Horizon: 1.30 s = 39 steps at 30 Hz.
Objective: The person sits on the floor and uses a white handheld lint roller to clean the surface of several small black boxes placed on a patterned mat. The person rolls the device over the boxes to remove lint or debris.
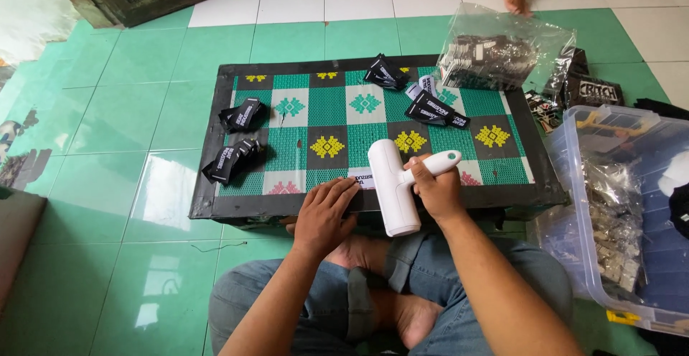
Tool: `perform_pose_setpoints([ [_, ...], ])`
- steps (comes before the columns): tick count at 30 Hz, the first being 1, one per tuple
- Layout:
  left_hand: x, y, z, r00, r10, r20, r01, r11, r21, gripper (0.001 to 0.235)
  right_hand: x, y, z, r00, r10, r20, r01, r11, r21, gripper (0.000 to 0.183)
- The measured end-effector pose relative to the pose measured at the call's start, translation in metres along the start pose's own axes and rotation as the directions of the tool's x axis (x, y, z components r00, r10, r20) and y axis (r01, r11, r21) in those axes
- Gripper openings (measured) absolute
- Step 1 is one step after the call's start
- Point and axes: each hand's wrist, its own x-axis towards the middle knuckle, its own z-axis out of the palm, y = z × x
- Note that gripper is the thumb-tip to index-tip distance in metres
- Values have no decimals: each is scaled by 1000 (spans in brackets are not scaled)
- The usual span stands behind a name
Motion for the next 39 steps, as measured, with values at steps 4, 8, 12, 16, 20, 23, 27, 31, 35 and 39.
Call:
perform_pose_setpoints([
  [4,-1,1,1,1000,-14,-6,14,1000,-2,49,-3,-6,4,1000,-1,-3,2,999,45,28],
  [8,0,0,2,1000,-11,-21,12,1000,8,50,-4,-3,18,1000,16,3,-17,987,161,28],
  [12,-1,0,2,1000,-8,-27,8,1000,4,50,-6,-1,23,999,1,38,-7,987,163,28],
  [16,-2,2,-2,999,-27,23,28,999,-24,49,-3,6,13,1000,3,29,-7,992,129,28],
  [20,-1,1,0,1000,-28,14,28,1000,-4,50,-1,-2,4,1000,-7,6,7,997,81,27],
  [23,-1,2,0,999,-31,8,31,999,7,52,-3,-2,8,1000,11,-11,-10,993,117,28],
  [27,-1,3,1,1000,-26,15,26,1000,3,50,-9,-7,26,999,34,17,-37,977,209,29],
  [31,-1,2,3,1000,-23,2,23,1000,3,45,-7,6,26,998,13,62,-23,987,159,31],
  [35,-2,1,2,1000,-31,-2,31,999,-9,46,-5,10,16,998,-11,59,3,991,132,30],
  [39,-1,4,-1,998,-51,37,51,999,-9,46,-5,2,6,999,-4,32,0,992,126,28],
])
